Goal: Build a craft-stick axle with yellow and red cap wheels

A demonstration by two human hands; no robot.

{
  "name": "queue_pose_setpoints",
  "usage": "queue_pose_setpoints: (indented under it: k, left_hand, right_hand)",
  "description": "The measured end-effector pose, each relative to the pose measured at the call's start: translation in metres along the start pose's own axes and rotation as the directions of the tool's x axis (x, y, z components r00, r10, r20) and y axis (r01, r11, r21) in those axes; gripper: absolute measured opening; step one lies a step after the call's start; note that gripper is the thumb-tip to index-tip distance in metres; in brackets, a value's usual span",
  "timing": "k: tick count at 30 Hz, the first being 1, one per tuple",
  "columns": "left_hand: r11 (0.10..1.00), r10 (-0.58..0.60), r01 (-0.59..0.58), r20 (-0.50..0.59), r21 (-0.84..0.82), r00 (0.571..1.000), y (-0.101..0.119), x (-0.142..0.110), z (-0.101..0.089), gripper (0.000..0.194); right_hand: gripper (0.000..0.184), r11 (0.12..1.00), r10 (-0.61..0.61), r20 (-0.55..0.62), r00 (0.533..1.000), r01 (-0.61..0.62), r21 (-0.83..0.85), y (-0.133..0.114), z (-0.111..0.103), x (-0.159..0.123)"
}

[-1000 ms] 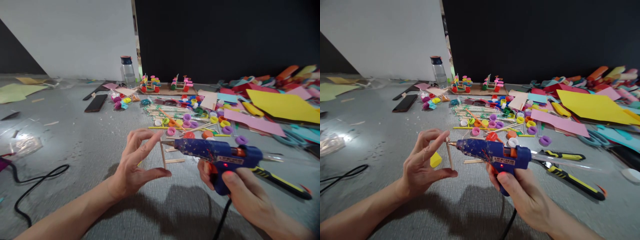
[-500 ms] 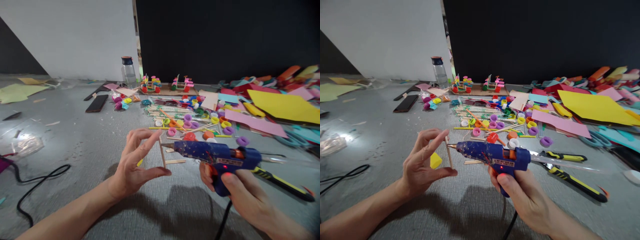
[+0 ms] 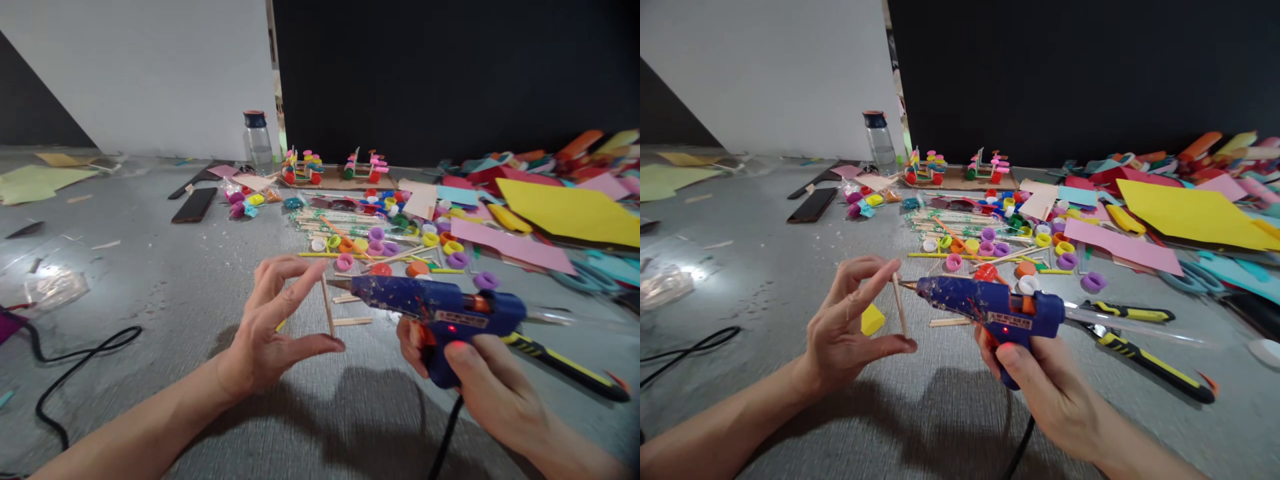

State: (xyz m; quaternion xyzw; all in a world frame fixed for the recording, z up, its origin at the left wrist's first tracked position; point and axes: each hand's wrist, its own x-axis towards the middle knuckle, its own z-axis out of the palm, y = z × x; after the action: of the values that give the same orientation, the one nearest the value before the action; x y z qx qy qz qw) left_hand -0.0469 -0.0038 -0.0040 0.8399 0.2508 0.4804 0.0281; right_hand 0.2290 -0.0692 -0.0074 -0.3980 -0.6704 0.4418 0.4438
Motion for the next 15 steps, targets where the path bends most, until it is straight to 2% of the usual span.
queue_pose_setpoints:
  k: [15]
  left_hand:
    - [1.0, -0.014, 0.014, -0.008, 0.02, 1.0, -0.0003, 0.0007, 0.0003, 0.09]
  right_hand:
    - [0.041, 0.999, 0.042, 0.034, 0.999, -0.041, -0.009, 0.0009, -0.0028, -0.0051]
